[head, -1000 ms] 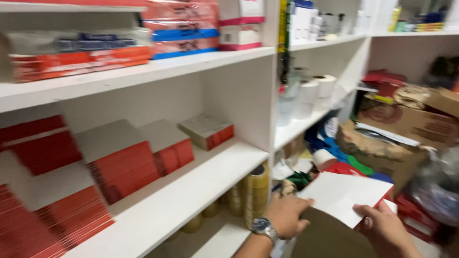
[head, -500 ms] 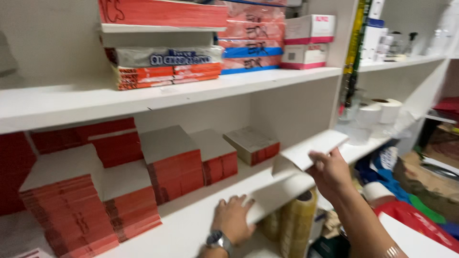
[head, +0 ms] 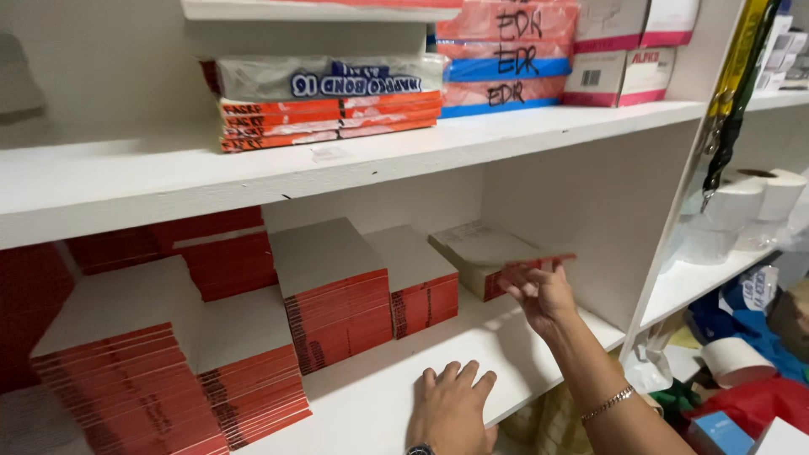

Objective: The person organizes stacks of paper pads on a shelf by hand, moving some pads to a different stack on top of a cardboard box.

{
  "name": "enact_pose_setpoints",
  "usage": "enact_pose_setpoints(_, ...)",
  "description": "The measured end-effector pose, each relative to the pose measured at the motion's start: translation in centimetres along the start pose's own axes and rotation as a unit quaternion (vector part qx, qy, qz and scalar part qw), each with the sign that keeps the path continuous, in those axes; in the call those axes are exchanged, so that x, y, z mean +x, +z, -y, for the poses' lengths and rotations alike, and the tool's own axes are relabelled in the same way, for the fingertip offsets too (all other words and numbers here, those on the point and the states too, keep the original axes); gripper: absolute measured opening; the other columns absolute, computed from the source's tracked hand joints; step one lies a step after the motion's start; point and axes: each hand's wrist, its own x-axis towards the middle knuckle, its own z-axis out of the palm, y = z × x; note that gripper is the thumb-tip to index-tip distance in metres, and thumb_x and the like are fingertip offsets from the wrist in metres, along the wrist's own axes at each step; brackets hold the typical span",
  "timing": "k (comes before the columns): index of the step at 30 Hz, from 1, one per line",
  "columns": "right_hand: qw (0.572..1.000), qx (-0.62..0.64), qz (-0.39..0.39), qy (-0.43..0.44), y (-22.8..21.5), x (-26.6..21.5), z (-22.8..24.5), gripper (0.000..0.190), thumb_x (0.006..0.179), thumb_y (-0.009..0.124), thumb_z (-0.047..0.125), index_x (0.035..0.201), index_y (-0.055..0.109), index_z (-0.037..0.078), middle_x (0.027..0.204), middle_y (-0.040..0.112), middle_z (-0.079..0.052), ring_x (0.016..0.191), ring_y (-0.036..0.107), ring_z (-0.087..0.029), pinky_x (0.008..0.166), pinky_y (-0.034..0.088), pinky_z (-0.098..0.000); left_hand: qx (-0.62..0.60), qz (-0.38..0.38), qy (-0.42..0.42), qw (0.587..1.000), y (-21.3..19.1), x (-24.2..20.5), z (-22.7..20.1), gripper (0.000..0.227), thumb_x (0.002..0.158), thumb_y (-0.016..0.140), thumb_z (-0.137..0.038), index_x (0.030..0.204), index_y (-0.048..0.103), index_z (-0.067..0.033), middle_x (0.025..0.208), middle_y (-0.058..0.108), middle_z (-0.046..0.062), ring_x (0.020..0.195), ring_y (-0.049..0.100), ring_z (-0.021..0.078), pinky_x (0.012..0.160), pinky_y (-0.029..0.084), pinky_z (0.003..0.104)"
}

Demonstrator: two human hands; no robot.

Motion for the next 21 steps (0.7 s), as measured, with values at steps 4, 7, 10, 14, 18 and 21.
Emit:
enact_pose_setpoints(4, 0.996, -0.066, -0.034, -0.046, 2.7, -2.4, 0.1, 0.070, 0.073, 0.056, -0.020, 0.127, 0.045, 0.021, 0.088, 0.060, -0.012, 0.082, 0.057, -0.023, 0.079, 0.059, -0.0395, 0.005, 0.000, -0.007, 1.000, -0.4, 0.0, -0.1, 0.068, 0.081, 0.079, -0.038, 0.140, 0.053, -0.0155, 0.138, 0.050, 0.010, 0.124, 0.045, 0.0330, 0.093, 0.034, 0.056)
enact_pose_setpoints(7, 0.993, -0.073, -0.036, -0.086, 0.6, 1.6, -2.7, 0.045, 0.082, 0.063, -0.015, 0.109, 0.044, 0.015, 0.088, 0.061, -0.011, 0.077, 0.065, -0.023, 0.080, 0.061, -0.0364, 0.009, 0.004, -0.005, 1.000, -0.4, 0.0, -0.1, 0.066, 0.083, 0.076, -0.037, 0.140, 0.052, -0.0148, 0.137, 0.050, 0.011, 0.124, 0.044, 0.0331, 0.093, 0.034, 0.057)
enact_pose_setpoints(10, 0.986, -0.111, -0.089, -0.085, 1.1, 2.2, -3.2, 0.100, 0.078, 0.075, -0.004, 0.162, 0.022, 0.004, 0.129, 0.058, -0.014, 0.098, 0.067, -0.024, 0.089, 0.063, -0.0349, 0.006, 0.021, -0.009, 1.000, -0.7, 0.1, -0.1, 0.065, 0.086, 0.075, -0.040, 0.142, 0.051, -0.0153, 0.138, 0.049, 0.010, 0.125, 0.043, 0.0322, 0.094, 0.033, 0.056)
enact_pose_setpoints(14, 0.975, -0.174, -0.112, -0.086, 1.7, 1.0, -2.8, 0.091, 0.078, 0.080, 0.003, 0.157, 0.035, 0.001, 0.134, 0.064, -0.008, 0.097, 0.069, -0.019, 0.083, 0.059, -0.0272, 0.011, 0.028, -0.012, 0.999, 0.0, 0.4, 0.0, 0.067, 0.086, 0.074, -0.041, 0.143, 0.050, -0.0154, 0.137, 0.048, 0.009, 0.124, 0.043, 0.0314, 0.095, 0.032, 0.056)
enact_pose_setpoints(18, 0.917, -0.367, -0.098, -0.120, 2.0, -0.2, -3.0, 0.040, 0.078, 0.087, 0.018, 0.093, 0.050, 0.013, 0.085, 0.057, 0.000, 0.077, 0.047, -0.015, 0.069, 0.038, -0.0272, 0.011, 0.023, -0.005, 1.000, -0.1, 0.4, 0.1, 0.064, 0.087, 0.074, -0.040, 0.141, 0.051, -0.0138, 0.138, 0.048, 0.011, 0.124, 0.043, 0.0326, 0.094, 0.032, 0.056)
enact_pose_setpoints(21, 0.903, -0.406, -0.075, -0.123, 2.3, -0.9, -3.1, 0.046, 0.078, 0.087, 0.023, 0.092, 0.044, 0.014, 0.082, 0.055, -0.002, 0.075, 0.046, -0.016, 0.064, 0.038, -0.0303, 0.011, 0.021, -0.002, 1.000, 0.0, 0.4, 0.2, 0.062, 0.087, 0.074, -0.039, 0.140, 0.052, -0.0136, 0.135, 0.049, 0.011, 0.121, 0.044, 0.0328, 0.092, 0.033, 0.055)
